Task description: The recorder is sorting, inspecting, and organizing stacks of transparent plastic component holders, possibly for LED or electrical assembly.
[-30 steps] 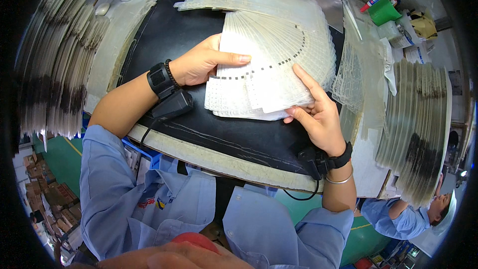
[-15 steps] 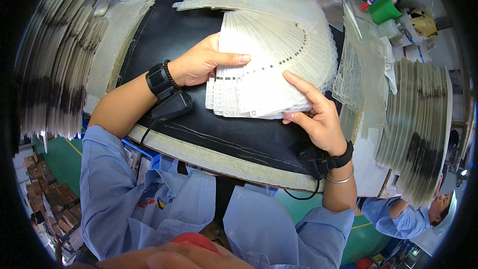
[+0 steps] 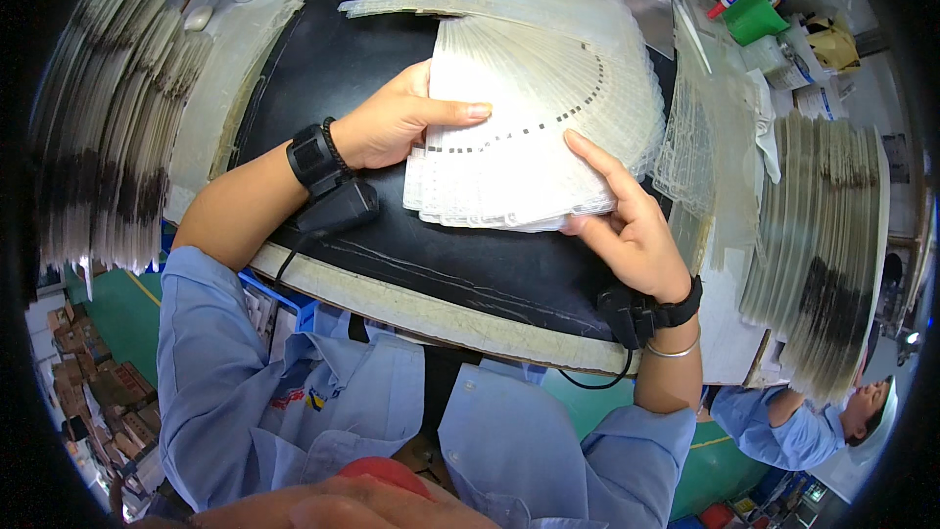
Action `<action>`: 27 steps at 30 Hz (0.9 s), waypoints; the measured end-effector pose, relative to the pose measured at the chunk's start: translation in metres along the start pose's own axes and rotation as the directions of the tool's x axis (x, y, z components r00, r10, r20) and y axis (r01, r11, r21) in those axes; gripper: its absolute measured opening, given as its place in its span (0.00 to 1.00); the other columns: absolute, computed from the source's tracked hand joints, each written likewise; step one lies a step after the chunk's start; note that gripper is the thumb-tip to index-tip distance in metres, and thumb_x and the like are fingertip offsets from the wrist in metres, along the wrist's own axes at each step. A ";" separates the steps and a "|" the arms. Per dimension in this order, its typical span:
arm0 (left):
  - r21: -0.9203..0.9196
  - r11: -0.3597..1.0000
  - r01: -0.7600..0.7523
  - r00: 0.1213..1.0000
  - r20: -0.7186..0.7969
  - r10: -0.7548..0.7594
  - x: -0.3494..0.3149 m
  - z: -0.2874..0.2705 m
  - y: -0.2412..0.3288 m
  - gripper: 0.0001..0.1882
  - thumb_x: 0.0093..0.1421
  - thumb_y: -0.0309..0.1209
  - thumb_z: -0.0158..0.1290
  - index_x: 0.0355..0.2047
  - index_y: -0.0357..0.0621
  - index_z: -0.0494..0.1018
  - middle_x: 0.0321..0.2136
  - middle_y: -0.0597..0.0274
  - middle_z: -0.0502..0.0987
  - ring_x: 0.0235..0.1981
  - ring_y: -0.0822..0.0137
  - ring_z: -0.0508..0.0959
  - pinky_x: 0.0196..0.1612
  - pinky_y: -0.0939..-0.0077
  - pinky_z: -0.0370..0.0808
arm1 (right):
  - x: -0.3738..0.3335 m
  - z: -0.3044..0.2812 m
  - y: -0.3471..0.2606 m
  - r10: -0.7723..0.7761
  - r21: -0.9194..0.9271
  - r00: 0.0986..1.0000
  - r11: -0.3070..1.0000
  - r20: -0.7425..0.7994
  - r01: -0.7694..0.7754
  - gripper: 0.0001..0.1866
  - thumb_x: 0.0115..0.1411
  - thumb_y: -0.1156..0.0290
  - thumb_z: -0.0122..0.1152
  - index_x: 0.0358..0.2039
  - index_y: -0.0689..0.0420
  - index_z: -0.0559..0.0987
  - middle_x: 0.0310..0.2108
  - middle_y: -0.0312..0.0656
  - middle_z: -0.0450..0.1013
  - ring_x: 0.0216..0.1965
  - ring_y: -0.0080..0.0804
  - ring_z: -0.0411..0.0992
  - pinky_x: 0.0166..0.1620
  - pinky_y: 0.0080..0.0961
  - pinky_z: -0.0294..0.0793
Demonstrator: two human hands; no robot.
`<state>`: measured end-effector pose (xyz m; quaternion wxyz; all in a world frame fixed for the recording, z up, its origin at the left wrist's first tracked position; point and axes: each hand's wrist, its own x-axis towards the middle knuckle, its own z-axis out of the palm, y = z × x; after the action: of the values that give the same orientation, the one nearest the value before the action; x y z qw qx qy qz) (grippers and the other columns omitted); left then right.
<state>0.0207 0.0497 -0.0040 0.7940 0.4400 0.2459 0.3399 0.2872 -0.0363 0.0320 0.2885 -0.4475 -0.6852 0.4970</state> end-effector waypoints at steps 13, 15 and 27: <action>0.043 0.999 -0.017 0.998 -0.060 0.019 -0.001 0.007 0.002 0.23 0.56 0.26 0.60 0.51 0.35 0.67 0.43 0.58 0.77 0.42 0.72 0.78 0.46 0.78 0.76 | 0.001 0.009 0.002 0.065 0.286 0.994 0.958 -0.090 -0.037 0.34 0.54 0.89 0.56 0.62 0.64 0.59 0.57 0.47 0.62 0.41 0.26 0.73 0.40 0.22 0.79; 0.041 0.999 0.003 0.999 -0.047 -0.001 0.000 0.006 0.002 0.23 0.56 0.26 0.60 0.51 0.35 0.67 0.42 0.58 0.77 0.42 0.72 0.78 0.46 0.78 0.76 | 0.000 0.009 0.003 0.060 0.291 0.994 0.956 -0.091 -0.031 0.34 0.55 0.89 0.54 0.63 0.64 0.58 0.57 0.47 0.62 0.41 0.26 0.72 0.41 0.22 0.79; 0.088 0.995 -0.051 0.996 -0.063 0.057 -0.001 0.007 0.000 0.23 0.56 0.26 0.60 0.51 0.34 0.67 0.42 0.57 0.77 0.42 0.71 0.77 0.47 0.77 0.75 | 0.002 0.007 0.002 0.030 0.217 0.995 0.976 -0.094 -0.009 0.38 0.50 0.91 0.57 0.63 0.64 0.59 0.59 0.46 0.60 0.44 0.28 0.72 0.43 0.20 0.78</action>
<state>0.0250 0.0450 0.0001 0.7563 0.4690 0.2743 0.3644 0.2812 -0.0374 0.0271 0.3633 -0.4437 -0.6077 0.5494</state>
